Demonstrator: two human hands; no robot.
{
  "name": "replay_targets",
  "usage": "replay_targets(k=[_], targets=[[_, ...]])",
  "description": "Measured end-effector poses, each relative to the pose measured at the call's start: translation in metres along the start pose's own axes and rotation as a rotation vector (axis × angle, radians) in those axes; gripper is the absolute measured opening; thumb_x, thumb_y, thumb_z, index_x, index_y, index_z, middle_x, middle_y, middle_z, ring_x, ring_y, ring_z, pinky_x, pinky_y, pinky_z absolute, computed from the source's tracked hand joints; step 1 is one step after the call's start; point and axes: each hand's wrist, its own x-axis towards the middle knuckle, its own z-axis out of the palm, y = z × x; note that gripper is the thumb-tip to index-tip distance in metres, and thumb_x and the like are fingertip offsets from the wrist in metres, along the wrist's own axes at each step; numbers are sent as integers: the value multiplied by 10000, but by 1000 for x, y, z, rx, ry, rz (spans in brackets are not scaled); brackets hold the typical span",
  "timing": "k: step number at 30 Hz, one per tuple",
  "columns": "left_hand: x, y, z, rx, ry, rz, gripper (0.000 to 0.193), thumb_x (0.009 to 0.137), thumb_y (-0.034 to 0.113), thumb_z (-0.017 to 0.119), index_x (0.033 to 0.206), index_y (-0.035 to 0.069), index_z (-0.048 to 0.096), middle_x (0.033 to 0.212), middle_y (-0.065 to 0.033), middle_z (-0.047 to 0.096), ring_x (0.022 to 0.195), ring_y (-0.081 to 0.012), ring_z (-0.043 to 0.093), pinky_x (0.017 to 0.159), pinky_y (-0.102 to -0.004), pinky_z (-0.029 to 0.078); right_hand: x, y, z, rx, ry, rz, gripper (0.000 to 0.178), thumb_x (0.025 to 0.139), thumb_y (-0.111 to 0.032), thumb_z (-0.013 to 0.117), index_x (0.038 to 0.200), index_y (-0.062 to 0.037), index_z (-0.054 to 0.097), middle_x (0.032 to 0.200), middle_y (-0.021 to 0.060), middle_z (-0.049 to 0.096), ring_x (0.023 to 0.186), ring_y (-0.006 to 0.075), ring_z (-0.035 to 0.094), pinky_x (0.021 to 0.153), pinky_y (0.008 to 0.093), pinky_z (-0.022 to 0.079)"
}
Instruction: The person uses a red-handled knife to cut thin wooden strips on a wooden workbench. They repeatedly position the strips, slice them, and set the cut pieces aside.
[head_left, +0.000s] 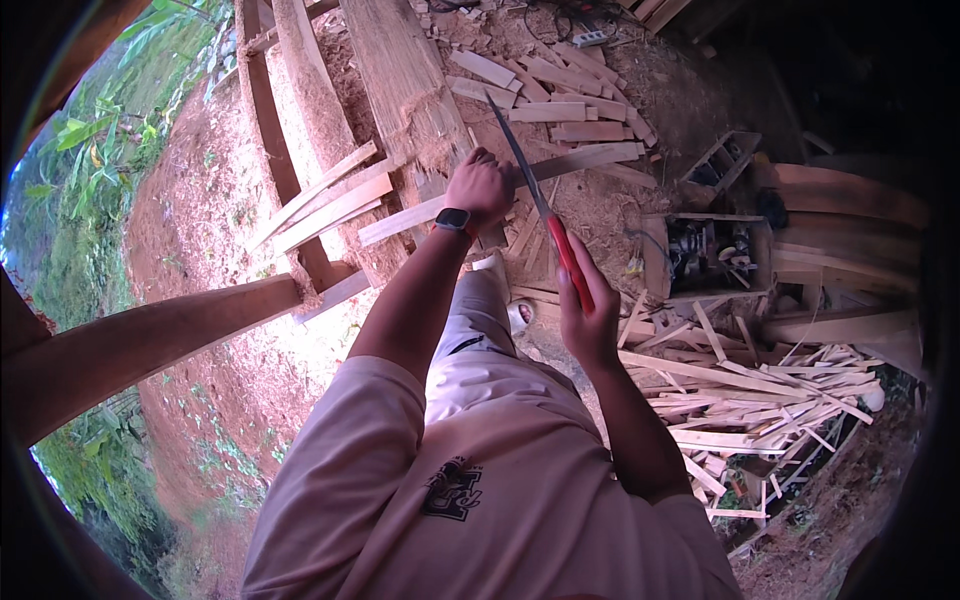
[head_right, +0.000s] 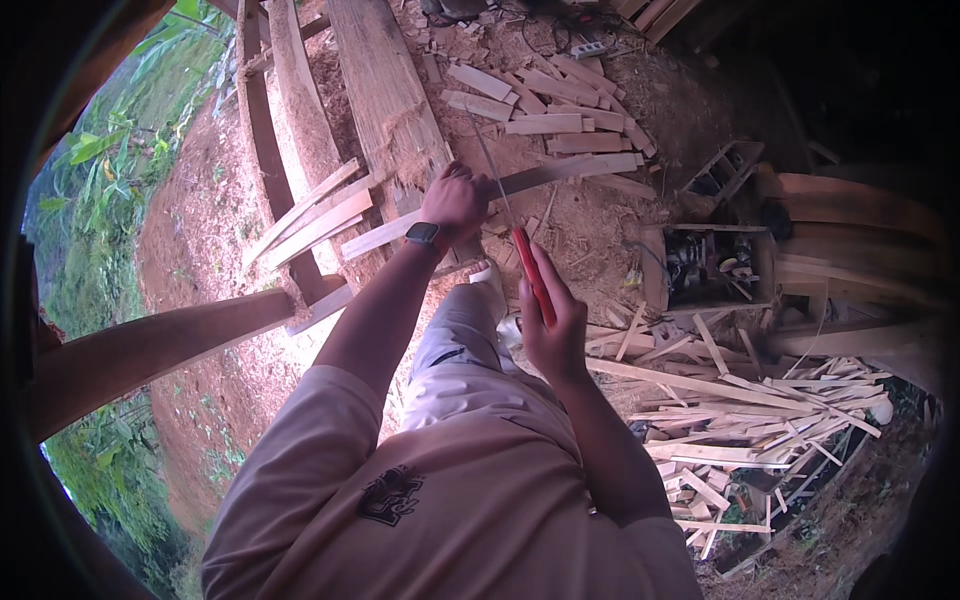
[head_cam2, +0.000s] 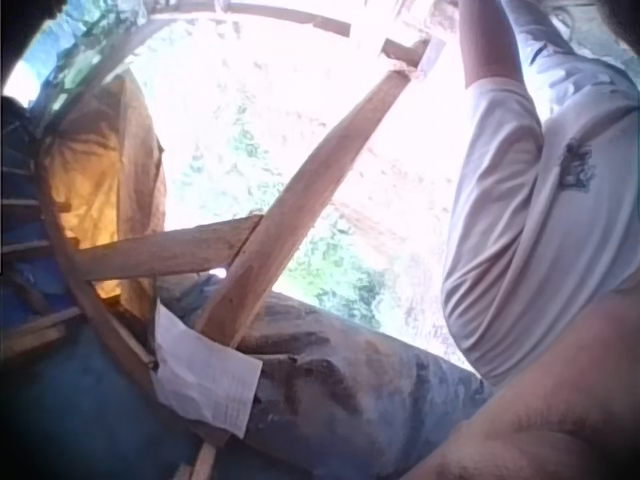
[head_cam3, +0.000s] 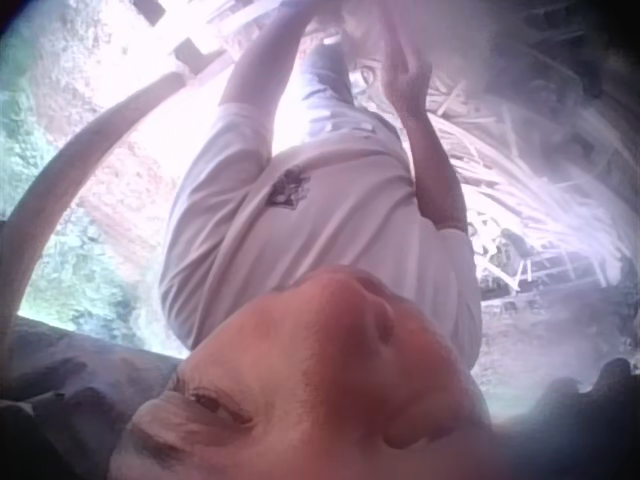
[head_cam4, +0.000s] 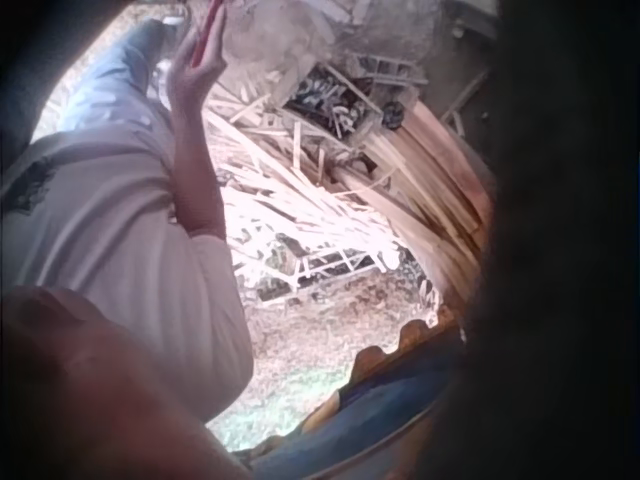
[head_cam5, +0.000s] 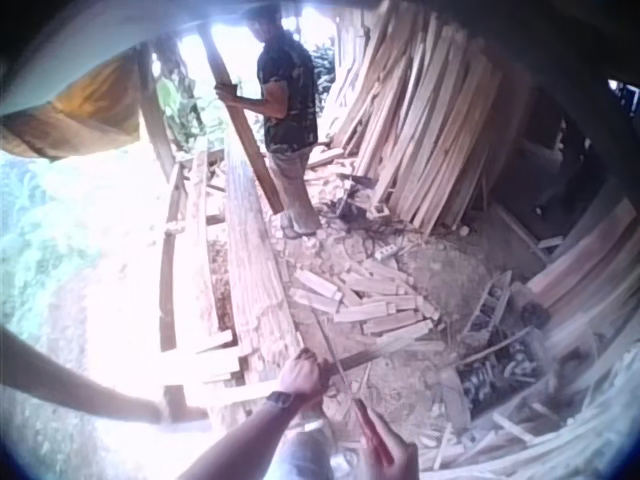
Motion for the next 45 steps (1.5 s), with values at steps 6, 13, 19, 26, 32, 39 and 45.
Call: replay_targets(k=[6, 13, 19, 26, 32, 39, 45], targets=[[-3, 0, 3, -10, 18, 8, 172, 879, 165, 562, 913, 59, 694, 828, -136, 706, 939, -280, 677, 1057, -395, 436, -71, -26, -42, -38, -36, 53, 506, 1035, -66, 571, 1531, 19, 519, 1218, 226, 758, 959, 186, 762, 818, 299, 563], [5, 8, -8, -38, 18, 12, 146, 883, 165, 595, 916, 84, 711, 838, -127, 712, 949, -274, 681, 1064, -396, 432, 51, 27, 31, -25, 65, -128, 480, 1021, -92, 624, 1489, -2, 569, 1083, 261, 757, 910, 247, 778, 764, 341, 574], [0, -3, 4, -23, 17, 24, 149, 885, 164, 580, 915, 75, 695, 829, -130, 705, 939, -276, 675, 1055, -396, 431, -41, 7, -14, -28, 33, -11, 487, 1038, -100, 599, 1514, -5, 554, 1096, 198, 772, 858, 186, 730, 757, 328, 562], [0, -1, 1, 18, 36, 35, 172, 887, 155, 568, 949, 74, 706, 831, -134, 709, 935, -289, 683, 1063, -405, 434, -34, 4, -22, -10, 29, 2, 470, 1041, -87, 586, 1496, 26, 555, 1211, 241, 752, 999, 227, 762, 831, 330, 572], [5, 5, -7, 16, -3, 37, 179, 904, 148, 565, 957, 84, 724, 828, -133, 722, 924, -301, 686, 1059, -415, 448, 46, 32, 25, 78, 57, -45, 468, 1042, -89, 604, 1497, 7, 557, 1211, 272, 741, 1064, 283, 765, 878, 359, 576], [1, -3, 4, -42, 43, 30, 158, 849, 176, 575, 867, 50, 668, 797, -128, 682, 916, -281, 662, 1040, -396, 434, -86, 0, -46, 54, -26, 137, 484, 1044, -61, 554, 1515, 47, 523, 1303, 257, 718, 1166, 219, 724, 919, 323, 561], [6, 1, -5, -17, 49, 48, 165, 853, 188, 577, 870, 57, 676, 798, -126, 684, 910, -280, 665, 1028, -391, 435, 6, 21, -2, 41, -47, 101, 489, 1053, -100, 584, 1523, 20, 526, 1267, 284, 719, 1156, 258, 738, 924, 359, 565]])
